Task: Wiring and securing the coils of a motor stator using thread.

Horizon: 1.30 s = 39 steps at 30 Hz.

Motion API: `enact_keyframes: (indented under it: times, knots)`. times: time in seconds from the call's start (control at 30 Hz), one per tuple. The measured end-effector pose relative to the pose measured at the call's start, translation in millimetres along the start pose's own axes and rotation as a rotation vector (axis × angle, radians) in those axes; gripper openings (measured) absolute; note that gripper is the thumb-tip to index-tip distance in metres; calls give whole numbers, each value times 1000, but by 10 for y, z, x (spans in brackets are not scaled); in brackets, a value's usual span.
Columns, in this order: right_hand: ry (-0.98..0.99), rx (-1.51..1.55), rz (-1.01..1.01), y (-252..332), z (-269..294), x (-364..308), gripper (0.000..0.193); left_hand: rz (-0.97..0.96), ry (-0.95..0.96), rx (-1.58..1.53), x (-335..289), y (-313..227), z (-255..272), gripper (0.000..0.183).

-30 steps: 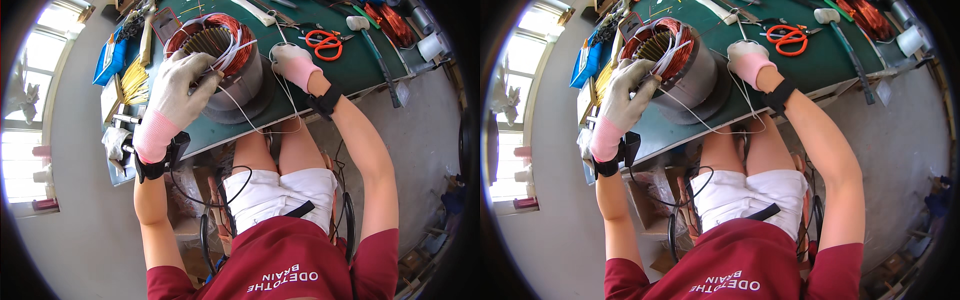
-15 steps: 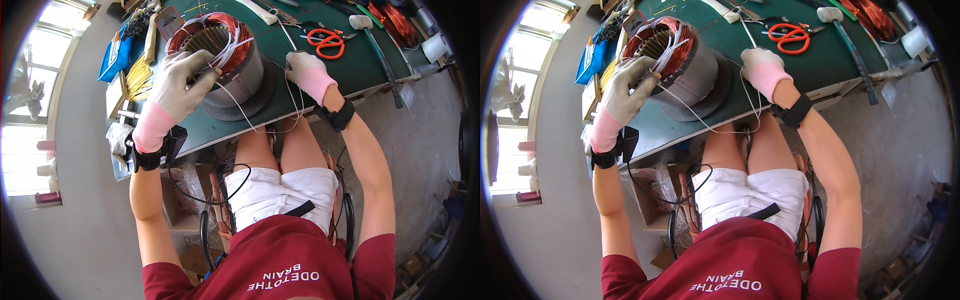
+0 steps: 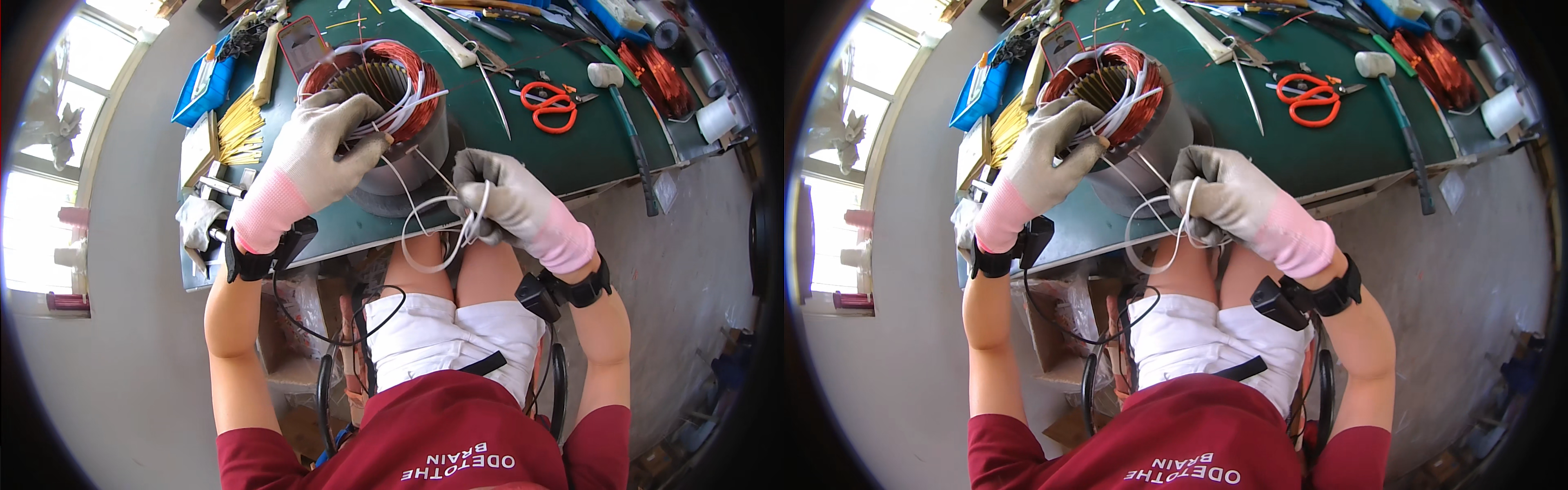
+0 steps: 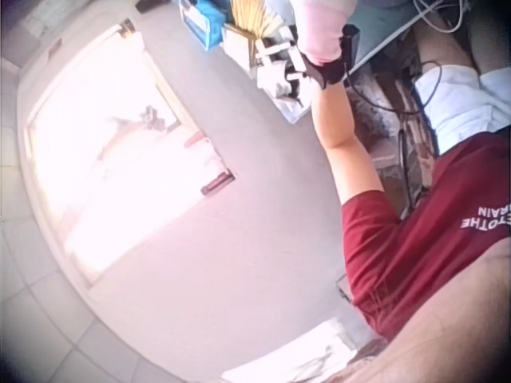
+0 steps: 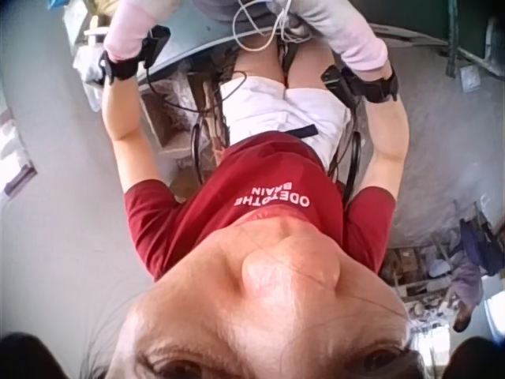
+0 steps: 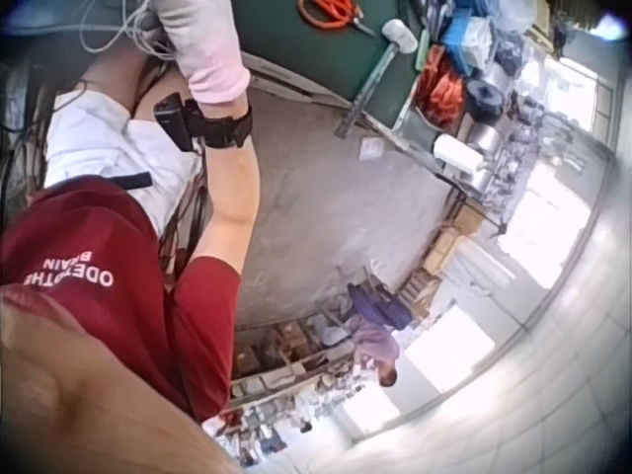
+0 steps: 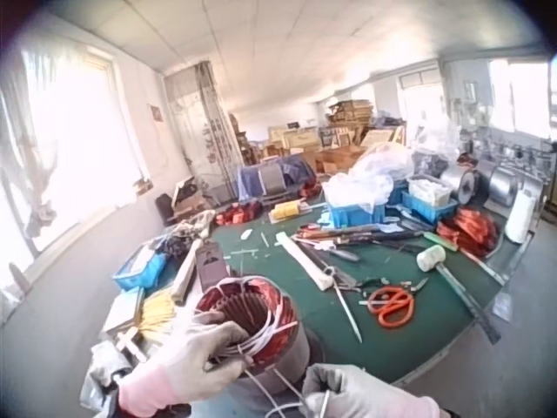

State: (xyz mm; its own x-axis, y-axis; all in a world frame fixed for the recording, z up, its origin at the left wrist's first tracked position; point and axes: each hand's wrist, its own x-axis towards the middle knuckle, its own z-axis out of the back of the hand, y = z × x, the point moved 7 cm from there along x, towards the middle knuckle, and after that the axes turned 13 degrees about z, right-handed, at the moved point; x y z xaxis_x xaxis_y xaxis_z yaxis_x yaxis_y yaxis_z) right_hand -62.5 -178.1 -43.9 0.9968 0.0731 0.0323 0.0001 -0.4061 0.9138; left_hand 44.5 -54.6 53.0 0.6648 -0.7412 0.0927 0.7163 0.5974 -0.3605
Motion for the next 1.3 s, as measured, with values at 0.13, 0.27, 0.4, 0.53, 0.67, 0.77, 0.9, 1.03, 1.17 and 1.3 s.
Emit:
enact_keyframes:
  times: [0.13, 0.27, 0.4, 0.53, 0.67, 0.77, 0.9, 1.03, 1.17, 1.3]
  knots:
    - [-53, 89, 43, -11, -2, 221, 14, -40, -50, -88, -24, -30, 16, 29]
    - [-294, -328, 379, 245, -65, 293, 19, 48, 106, 54, 45, -3, -74, 30]
    - [-217, -1105, 597, 452, -284, 83, 30, -72, -171, 302, -98, -1, 39, 39]
    - [-294, -1357, 594, 987, -124, -248, 27, 11, -444, 319, -156, -13, 125, 74]
    - [-314, -1282, 1093, 1382, -513, 71, 36, 67, -590, 359, -252, -107, 180, 100]
    - [-118, -1349, 876, 1318, -687, 309, 46, 9, -674, 316, -304, -84, 211, 101]
    - [111, -1439, 351, 1138, -324, -77, 51, 78, -620, 254, -294, -64, 178, 106]
    - [-35, -1609, 556, 1316, -180, -102, 48, 40, -664, 271, -296, -83, 176, 107]
    - [-170, -1196, 1093, 1255, -698, 447, 28, -24, -743, 217, -297, -119, 193, 107]
    - [-20, -491, 795, 1033, -693, 796, 26, -89, -813, 158, -361, -103, 215, 102]
